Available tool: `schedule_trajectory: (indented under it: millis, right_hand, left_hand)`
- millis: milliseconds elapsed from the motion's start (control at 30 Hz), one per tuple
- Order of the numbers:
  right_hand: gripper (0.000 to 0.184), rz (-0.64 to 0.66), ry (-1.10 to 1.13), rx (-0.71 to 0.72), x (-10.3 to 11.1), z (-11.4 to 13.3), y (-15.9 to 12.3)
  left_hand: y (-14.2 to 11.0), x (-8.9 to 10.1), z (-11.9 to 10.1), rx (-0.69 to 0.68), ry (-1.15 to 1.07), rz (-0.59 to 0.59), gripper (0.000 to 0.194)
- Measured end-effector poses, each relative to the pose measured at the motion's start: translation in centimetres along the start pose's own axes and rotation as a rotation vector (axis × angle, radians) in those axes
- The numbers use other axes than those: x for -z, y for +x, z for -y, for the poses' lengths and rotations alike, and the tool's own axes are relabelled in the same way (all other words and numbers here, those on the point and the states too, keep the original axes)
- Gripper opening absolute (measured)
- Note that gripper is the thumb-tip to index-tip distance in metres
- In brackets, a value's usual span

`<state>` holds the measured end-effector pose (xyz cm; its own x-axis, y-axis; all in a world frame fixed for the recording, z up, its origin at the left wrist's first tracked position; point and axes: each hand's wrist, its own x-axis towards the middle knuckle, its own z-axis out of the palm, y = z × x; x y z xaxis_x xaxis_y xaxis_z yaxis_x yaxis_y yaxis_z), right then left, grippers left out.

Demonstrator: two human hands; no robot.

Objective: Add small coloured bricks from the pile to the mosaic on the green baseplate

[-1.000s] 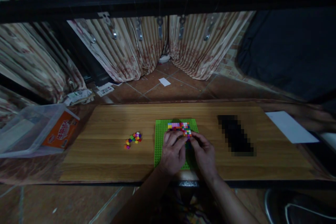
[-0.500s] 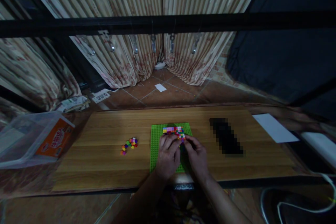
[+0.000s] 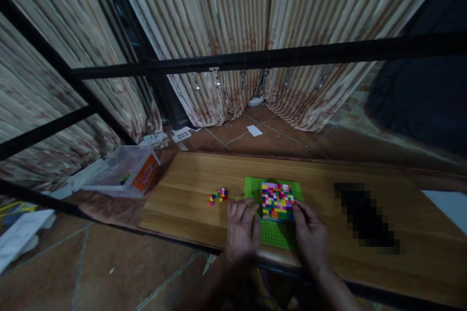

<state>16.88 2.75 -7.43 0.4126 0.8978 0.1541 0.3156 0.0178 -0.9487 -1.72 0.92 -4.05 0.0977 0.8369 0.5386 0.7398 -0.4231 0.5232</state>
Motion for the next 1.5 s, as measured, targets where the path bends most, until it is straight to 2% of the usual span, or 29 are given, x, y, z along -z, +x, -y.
schedule_trajectory:
  millis: [167,300,800,933,1067,1167,1267,1333,1400,1500]
  right_hand:
    - [0.045,-0.023,-0.063,-0.008,0.1,-0.3,-0.1]
    - [0.048,-0.030,-0.119,-0.021,0.3,-0.6,-0.2]
    - [0.047,-0.038,-0.149,0.007,0.4,0.0,-0.3]
    - [0.045,-0.050,-0.132,0.032,0.3,-0.4,-0.3]
    - [0.043,-0.040,-0.077,0.030,0.1,-0.5,-0.2]
    - [0.040,-0.070,0.008,0.015,0.1,0.0,-0.1]
    - [0.036,-0.137,0.051,0.061,0.6,1.2,-0.5]
    - [0.031,-0.112,0.021,0.141,1.2,2.4,-1.4]
    - [0.024,0.019,0.009,0.212,1.8,3.6,-2.8]
    - [0.020,0.217,-0.010,0.242,2.3,4.9,-4.9]
  left_hand:
    - [-2.0,4.0,5.5,0.194,0.161,-0.161,0.021]
    - [-2.6,5.7,8.4,0.311,0.261,-0.172,0.015]
    - [-1.4,5.4,8.4,0.360,0.341,-0.034,0.013]
    - [-0.9,5.5,8.6,0.323,0.318,-0.044,0.012]
    - [-0.7,5.4,7.3,0.275,0.192,-0.090,0.014]
    - [-1.2,4.8,4.8,0.329,-0.061,-0.053,0.015]
    - [-1.7,3.9,1.7,0.546,-0.420,0.081,0.019]
    - [-1.8,3.1,-0.3,0.732,-0.671,0.138,0.024]
    - [-1.8,2.4,-1.9,0.870,-0.862,0.182,0.031]
    - [-1.8,1.2,-3.4,1.014,-1.057,0.269,0.043]
